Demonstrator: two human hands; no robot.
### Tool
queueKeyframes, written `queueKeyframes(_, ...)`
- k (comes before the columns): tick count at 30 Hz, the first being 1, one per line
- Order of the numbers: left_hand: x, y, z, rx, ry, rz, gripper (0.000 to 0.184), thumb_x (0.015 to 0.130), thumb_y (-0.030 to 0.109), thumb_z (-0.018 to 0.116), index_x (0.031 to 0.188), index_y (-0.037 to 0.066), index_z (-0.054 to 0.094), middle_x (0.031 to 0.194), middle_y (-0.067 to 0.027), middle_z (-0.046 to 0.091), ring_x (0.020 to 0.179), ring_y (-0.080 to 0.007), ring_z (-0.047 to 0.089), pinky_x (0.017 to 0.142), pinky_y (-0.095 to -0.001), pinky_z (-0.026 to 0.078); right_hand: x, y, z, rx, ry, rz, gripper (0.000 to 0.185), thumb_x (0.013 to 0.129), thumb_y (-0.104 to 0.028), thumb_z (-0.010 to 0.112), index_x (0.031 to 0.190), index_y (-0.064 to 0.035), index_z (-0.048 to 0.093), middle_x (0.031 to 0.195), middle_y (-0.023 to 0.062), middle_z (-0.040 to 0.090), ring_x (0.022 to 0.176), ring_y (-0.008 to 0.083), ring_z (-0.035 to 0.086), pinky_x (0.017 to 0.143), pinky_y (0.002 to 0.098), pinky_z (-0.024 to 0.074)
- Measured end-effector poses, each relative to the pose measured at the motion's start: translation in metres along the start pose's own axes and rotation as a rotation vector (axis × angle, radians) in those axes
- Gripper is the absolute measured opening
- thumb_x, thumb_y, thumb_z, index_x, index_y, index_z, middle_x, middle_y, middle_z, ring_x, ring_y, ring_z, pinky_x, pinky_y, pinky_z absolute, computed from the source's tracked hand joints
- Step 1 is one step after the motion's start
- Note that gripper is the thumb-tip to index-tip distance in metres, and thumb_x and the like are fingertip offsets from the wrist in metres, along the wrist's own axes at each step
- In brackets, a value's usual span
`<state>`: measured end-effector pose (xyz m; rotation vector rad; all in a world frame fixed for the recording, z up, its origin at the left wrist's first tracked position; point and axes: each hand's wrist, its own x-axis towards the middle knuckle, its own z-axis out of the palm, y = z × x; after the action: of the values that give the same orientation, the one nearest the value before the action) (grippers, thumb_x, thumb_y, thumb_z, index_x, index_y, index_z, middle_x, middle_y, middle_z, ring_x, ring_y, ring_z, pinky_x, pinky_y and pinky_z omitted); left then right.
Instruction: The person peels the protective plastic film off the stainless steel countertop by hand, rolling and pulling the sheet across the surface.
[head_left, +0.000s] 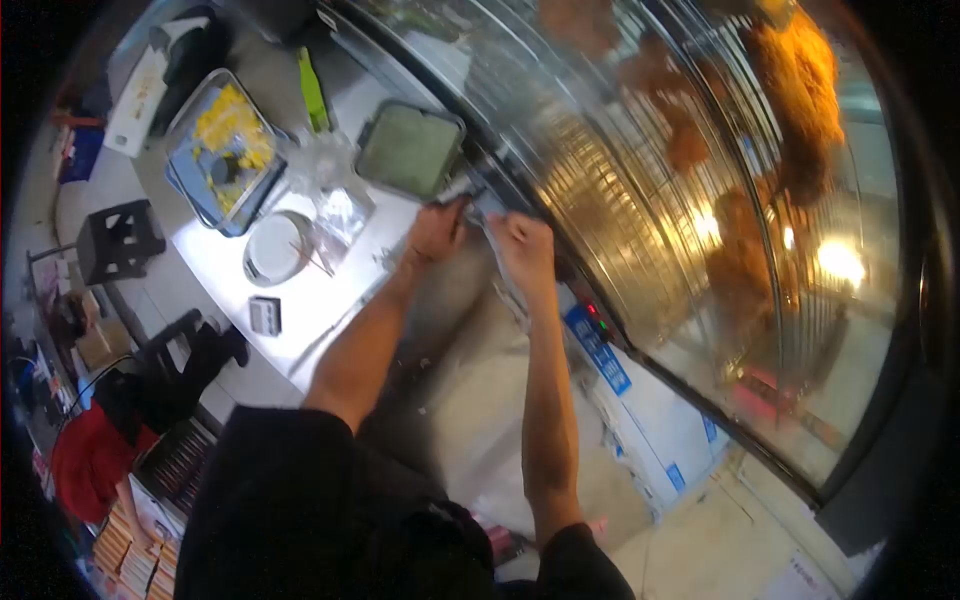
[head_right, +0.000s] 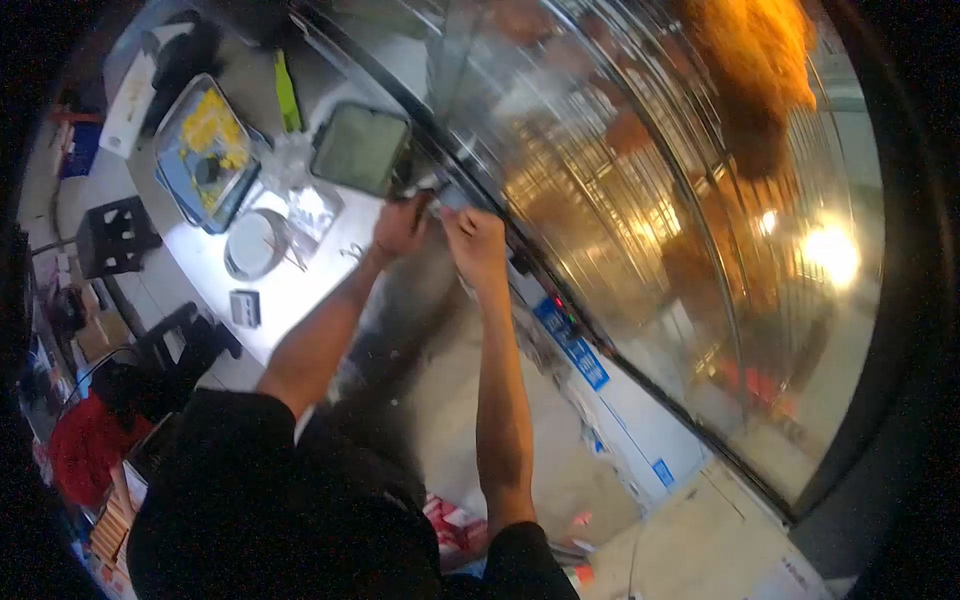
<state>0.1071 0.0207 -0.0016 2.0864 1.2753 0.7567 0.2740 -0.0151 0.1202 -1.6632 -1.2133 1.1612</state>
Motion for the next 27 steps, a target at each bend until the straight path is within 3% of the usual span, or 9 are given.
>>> queueKeyframes(1, 0.004, 0.01, -0.01, 0.015, -0.081, -0.068, 0.046, 0.076, 0.015, 0.058, 0.122, 0.01, 0.054, 0.071, -0.0175, 0.063, 0.068, -0.0388, 0.061, 0.065, -0.0506, 0.05, -0.002, -0.005, 0.0, -0.326, -0.051, -0.04, 0.031, 0.081, -0.017, 0.073, 0.072, -0.0021, 0.047, 0.059, 0.0072, 0.052, 0.055, 0.0292, 0.056, 0.058, 0.0396, 0.0467)
queueKeyframes(5, 0.01, 0.009, -0.014, -0.021, -0.011, 0.036, 0.045, 0.076, 0.015, 0.058, 0.121, 0.009, 0.052, 0.071, -0.0159, 0.064, 0.068, -0.0382, 0.063, 0.065, -0.0495, 0.051, -0.014, 0.008, 0.019, -0.602, 0.045, 0.024, 0.022, 0.086, -0.018, 0.069, 0.081, -0.0024, 0.055, 0.075, 0.0128, 0.06, 0.073, 0.0281, 0.064, 0.065, 0.0364, 0.048)
queueKeyframes(7, 0.007, 0.01, -0.017, 0.018, -0.049, 0.033, 0.045, 0.077, 0.015, 0.058, 0.121, 0.009, 0.052, 0.073, -0.016, 0.065, 0.068, -0.038, 0.064, 0.065, -0.0491, 0.051, -0.017, 0.032, 0.033, -0.833, 0.28, -0.224, 0.023, 0.086, -0.021, 0.067, 0.097, -0.0028, 0.059, 0.105, 0.0163, 0.061, 0.095, 0.0358, 0.063, 0.072, 0.0435, 0.0512)
queueKeyframes(10, 0.007, 0.014, -0.021, -0.062, -0.003, 0.028, 0.044, 0.079, 0.013, 0.055, 0.122, 0.007, 0.051, 0.079, -0.0176, 0.068, 0.07, -0.0382, 0.065, 0.064, -0.0491, 0.052, -0.005, 0.041, 0.047, -0.918, 0.194, -0.306, 0.038, 0.085, -0.016, 0.064, 0.119, -0.0012, 0.058, 0.128, 0.0236, 0.052, 0.101, 0.0411, 0.062, 0.08, 0.0455, 0.0543)
queueKeyframes(14, 0.005, -0.002, -0.005, -0.067, 0.126, 0.125, 0.049, 0.078, 0.014, 0.055, 0.126, 0.007, 0.049, 0.073, -0.0162, 0.066, 0.067, -0.0383, 0.064, 0.064, -0.0493, 0.052, 0.025, 0.058, 0.044, -0.948, 0.08, -0.38, 0.03, 0.087, -0.013, 0.057, 0.115, 0.0001, 0.061, 0.128, 0.0242, 0.053, 0.1, 0.0406, 0.063, 0.079, 0.0474, 0.0542)
queueKeyframes(17, 0.008, 0.009, -0.018, -0.104, 0.02, 0.029, 0.051, 0.076, 0.013, 0.054, 0.127, 0.007, 0.051, 0.073, -0.0156, 0.065, 0.067, -0.0386, 0.064, 0.063, -0.0486, 0.052, 0.032, 0.041, 0.049, -1.054, -0.09, -0.171, 0.025, 0.088, -0.013, 0.054, 0.106, 0.0001, 0.064, 0.121, 0.0233, 0.058, 0.099, 0.038, 0.063, 0.076, 0.0474, 0.0544)
queueKeyframes(20, 0.009, 0.004, -0.014, -0.184, 0.068, 0.051, 0.051, 0.076, 0.011, 0.054, 0.126, 0.006, 0.05, 0.075, -0.0195, 0.065, 0.066, -0.0412, 0.062, 0.063, -0.0494, 0.051, 0.043, 0.037, 0.044, -1.201, -0.166, -0.337, 0.015, 0.085, -0.011, 0.055, 0.085, -0.0017, 0.066, 0.091, 0.0192, 0.066, 0.082, 0.0367, 0.066, 0.07, 0.0472, 0.0539)
queueKeyframes(23, 0.006, 0.006, -0.01, -0.217, 0.097, 0.064, 0.048, 0.077, 0.009, 0.055, 0.125, 0.005, 0.051, 0.078, -0.0228, 0.064, 0.068, -0.0426, 0.062, 0.063, -0.0491, 0.05, 0.05, 0.044, 0.046, -1.21, -0.014, -0.536, 0.014, 0.083, -0.011, 0.056, 0.081, -0.0028, 0.068, 0.082, 0.0186, 0.066, 0.077, 0.0356, 0.067, 0.068, 0.0449, 0.0542)
queueKeyframes(27, 0.004, -0.001, -0.007, -0.159, 0.146, 0.069, 0.045, 0.078, 0.008, 0.056, 0.122, 0.004, 0.051, 0.079, -0.0203, 0.064, 0.074, -0.0409, 0.062, 0.066, -0.0479, 0.049, 0.059, 0.052, 0.044, -1.303, -0.163, -0.501, 0.013, 0.085, -0.012, 0.051, 0.085, -0.0048, 0.063, 0.084, 0.0153, 0.063, 0.081, 0.036, 0.063, 0.071, 0.0489, 0.0503)
